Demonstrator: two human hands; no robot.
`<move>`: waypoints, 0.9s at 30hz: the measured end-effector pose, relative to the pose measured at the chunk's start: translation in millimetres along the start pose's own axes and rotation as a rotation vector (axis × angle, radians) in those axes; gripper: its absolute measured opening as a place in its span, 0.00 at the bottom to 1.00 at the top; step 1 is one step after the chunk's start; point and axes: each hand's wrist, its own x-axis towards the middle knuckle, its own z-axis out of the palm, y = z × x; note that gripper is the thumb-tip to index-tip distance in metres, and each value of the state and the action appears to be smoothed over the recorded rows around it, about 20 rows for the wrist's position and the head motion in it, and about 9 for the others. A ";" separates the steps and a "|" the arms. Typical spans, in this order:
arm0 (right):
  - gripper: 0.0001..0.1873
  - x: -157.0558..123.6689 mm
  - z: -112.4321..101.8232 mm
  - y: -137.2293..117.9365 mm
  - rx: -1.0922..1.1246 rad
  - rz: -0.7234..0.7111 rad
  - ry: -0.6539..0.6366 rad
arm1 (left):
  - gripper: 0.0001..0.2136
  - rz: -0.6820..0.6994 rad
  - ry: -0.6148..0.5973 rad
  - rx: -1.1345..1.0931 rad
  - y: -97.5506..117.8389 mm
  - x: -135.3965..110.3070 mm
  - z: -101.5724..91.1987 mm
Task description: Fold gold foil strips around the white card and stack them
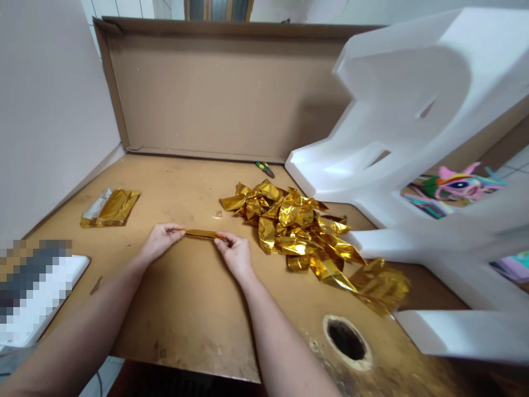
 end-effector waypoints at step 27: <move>0.14 -5.3 -1.2 -0.2 -0.155 -0.225 -0.016 | 0.03 -0.030 -0.061 0.031 3.9 -1.7 -3.0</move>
